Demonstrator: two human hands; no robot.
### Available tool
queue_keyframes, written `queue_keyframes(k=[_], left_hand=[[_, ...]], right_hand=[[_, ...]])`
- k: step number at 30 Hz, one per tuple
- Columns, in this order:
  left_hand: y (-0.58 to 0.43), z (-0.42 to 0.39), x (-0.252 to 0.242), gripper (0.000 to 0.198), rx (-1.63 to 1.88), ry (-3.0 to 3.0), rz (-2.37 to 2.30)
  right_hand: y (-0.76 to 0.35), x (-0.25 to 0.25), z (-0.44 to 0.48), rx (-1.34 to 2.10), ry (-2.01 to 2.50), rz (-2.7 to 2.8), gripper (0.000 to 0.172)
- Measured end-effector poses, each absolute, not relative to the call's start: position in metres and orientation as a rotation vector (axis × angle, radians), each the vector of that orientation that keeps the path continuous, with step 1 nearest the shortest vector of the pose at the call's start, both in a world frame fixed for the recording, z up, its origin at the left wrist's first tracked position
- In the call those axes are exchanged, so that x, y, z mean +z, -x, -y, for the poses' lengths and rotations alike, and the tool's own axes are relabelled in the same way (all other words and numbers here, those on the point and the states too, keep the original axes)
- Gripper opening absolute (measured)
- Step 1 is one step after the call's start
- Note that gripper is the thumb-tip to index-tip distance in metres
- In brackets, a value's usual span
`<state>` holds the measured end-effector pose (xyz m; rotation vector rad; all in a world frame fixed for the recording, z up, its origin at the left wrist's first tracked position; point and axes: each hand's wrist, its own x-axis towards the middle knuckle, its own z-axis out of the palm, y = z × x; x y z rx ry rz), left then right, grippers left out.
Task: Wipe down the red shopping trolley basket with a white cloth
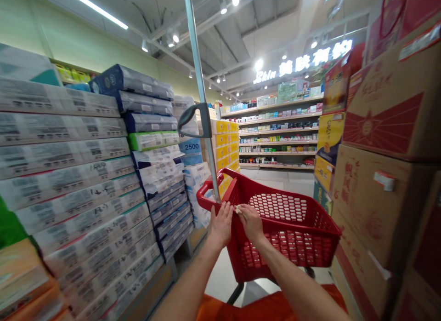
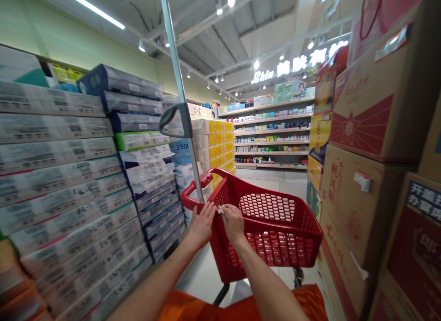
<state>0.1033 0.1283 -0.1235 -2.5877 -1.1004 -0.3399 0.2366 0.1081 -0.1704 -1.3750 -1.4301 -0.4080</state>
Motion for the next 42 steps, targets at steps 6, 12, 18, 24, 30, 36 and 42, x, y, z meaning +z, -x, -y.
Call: queue_keyframes(k=[6,12,18,24,30,36,42], left_hand=[[-0.086,-0.127,-0.118,0.063,-0.270,2.529,1.214],[-0.082,-0.119,-0.112,0.068,-0.236,2.501,1.331],[-0.081,-0.117,-0.116,0.070,-0.276,2.479,1.315],[-0.080,-0.114,-0.120,0.073,-0.283,2.502,1.265],[-0.068,-0.125,-0.118,0.069,-0.345,2.545,1.272],[-0.058,-0.130,-0.128,0.063,-0.492,2.537,1.252],[-0.052,-0.124,-0.129,0.064,-0.515,2.578,1.225]], right_hand=[[-0.330,-0.212,-0.037,-0.478,1.421,1.431,0.020],[-0.312,-0.214,-0.046,-0.520,1.457,1.386,0.021],[-0.292,-0.213,-0.083,-0.582,1.399,1.341,0.028],[-0.233,-0.193,-0.124,-0.533,1.369,1.534,0.035],[-0.310,-0.191,-0.086,-0.503,1.559,1.618,0.043],[-0.332,-0.196,-0.071,-0.482,1.633,1.572,0.034],[-0.253,-0.194,-0.101,-0.491,1.390,1.776,0.042]])
